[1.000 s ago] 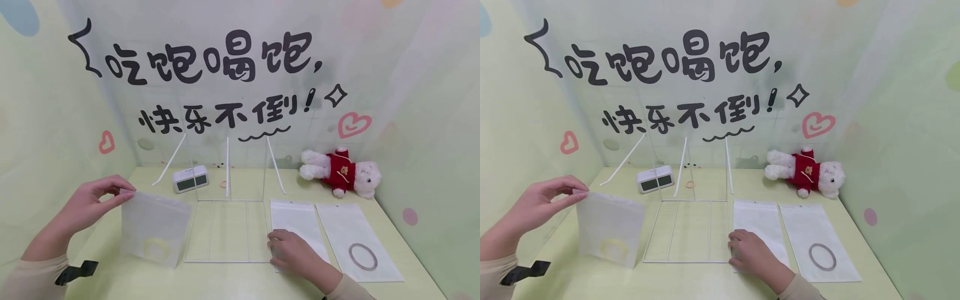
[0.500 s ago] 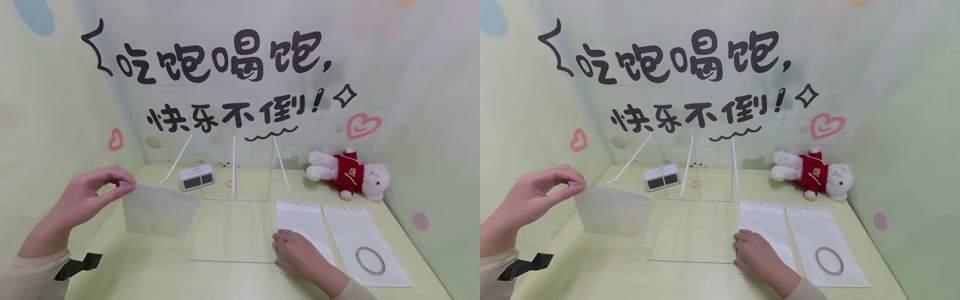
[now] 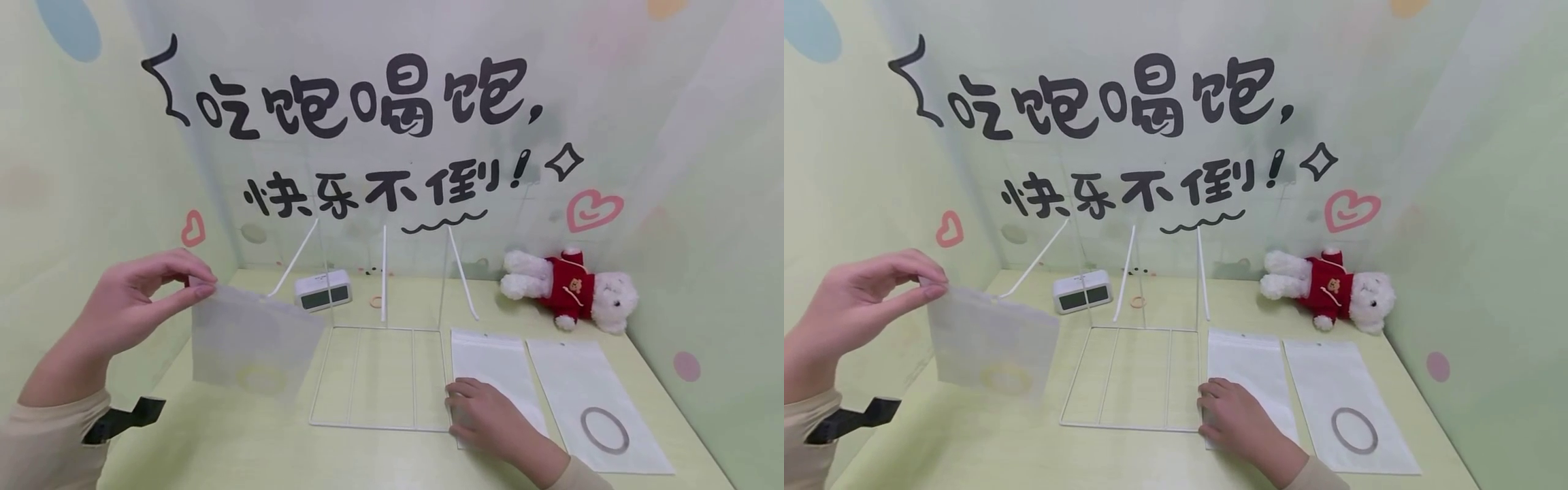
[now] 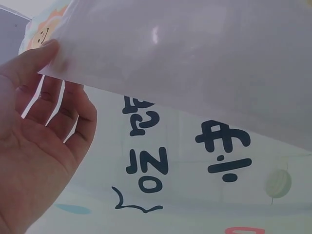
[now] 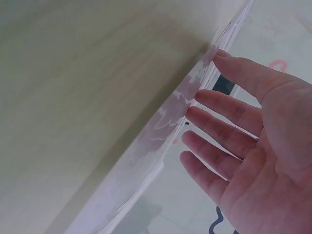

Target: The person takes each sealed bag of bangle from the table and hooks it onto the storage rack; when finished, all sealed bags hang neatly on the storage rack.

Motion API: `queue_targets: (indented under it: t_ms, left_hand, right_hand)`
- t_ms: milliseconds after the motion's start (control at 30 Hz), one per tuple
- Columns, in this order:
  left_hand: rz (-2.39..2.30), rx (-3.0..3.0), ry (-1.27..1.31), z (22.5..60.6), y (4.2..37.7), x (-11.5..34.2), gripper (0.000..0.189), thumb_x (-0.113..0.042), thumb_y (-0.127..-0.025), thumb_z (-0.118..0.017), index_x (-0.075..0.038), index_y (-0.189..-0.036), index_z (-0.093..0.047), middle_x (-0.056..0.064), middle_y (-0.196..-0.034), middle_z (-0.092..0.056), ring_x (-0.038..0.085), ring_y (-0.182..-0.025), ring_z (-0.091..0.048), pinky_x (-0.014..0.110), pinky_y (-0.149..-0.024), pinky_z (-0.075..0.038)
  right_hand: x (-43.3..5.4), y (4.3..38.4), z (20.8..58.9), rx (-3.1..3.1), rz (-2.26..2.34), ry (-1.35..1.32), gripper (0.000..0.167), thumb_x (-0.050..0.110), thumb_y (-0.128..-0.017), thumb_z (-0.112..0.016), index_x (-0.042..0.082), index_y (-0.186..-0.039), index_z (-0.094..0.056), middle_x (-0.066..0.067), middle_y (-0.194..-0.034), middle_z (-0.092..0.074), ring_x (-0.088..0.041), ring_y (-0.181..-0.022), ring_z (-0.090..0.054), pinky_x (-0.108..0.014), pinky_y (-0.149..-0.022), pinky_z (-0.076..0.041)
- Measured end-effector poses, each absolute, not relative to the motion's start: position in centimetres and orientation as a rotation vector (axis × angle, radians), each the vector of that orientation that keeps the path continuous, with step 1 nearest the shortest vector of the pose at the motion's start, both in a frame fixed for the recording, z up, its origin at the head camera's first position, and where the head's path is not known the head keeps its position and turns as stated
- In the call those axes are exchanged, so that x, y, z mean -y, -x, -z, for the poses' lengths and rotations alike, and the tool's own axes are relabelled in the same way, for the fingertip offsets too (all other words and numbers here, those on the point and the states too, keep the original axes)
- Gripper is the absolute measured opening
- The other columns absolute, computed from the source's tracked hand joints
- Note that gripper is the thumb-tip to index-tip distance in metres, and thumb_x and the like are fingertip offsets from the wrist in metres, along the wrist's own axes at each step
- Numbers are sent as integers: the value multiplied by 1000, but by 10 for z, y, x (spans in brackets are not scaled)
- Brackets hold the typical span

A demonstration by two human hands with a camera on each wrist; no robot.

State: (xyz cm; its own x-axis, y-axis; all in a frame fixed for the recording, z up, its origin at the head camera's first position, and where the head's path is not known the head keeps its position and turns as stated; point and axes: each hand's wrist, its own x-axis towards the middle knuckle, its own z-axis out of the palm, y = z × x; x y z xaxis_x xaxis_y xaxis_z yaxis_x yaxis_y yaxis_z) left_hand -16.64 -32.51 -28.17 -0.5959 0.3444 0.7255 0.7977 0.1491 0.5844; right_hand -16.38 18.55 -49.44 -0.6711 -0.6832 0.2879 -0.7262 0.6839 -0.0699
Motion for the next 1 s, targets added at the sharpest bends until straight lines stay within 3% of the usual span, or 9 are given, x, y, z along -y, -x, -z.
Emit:
queue_targets:
  t_ms: [433,667,1000]
  left_hand:
    - [1300,2073,985,281,178,315,36,34,-71,-67,10,-98,-72,6,-93,-73,12,-84,-61,15,-81,-52]
    - [1116,2223,843,287,190,311,36,25,-75,-75,-2,-99,-75,-3,-90,-72,9,-81,-62,14,-75,-53]
    - [1166,2171,779,302,220,309,27,21,-80,-74,3,-101,-74,-7,-95,-73,6,-83,-65,10,-75,-54]
  right_hand:
    - [-188,163,492,2706,-248,-1105,30,27,-78,-86,12,-102,-76,-4,-121,-72,-26,-118,-66,-44,-99,-57]
    - [-190,163,494,2695,-240,-1122,31,28,-77,-86,13,-101,-75,-4,-120,-72,-27,-117,-66,-44,-99,-57]
    - [-187,165,495,2679,-243,-1124,30,29,-77,-87,14,-101,-76,-2,-119,-72,-25,-117,-65,-43,-99,-57]
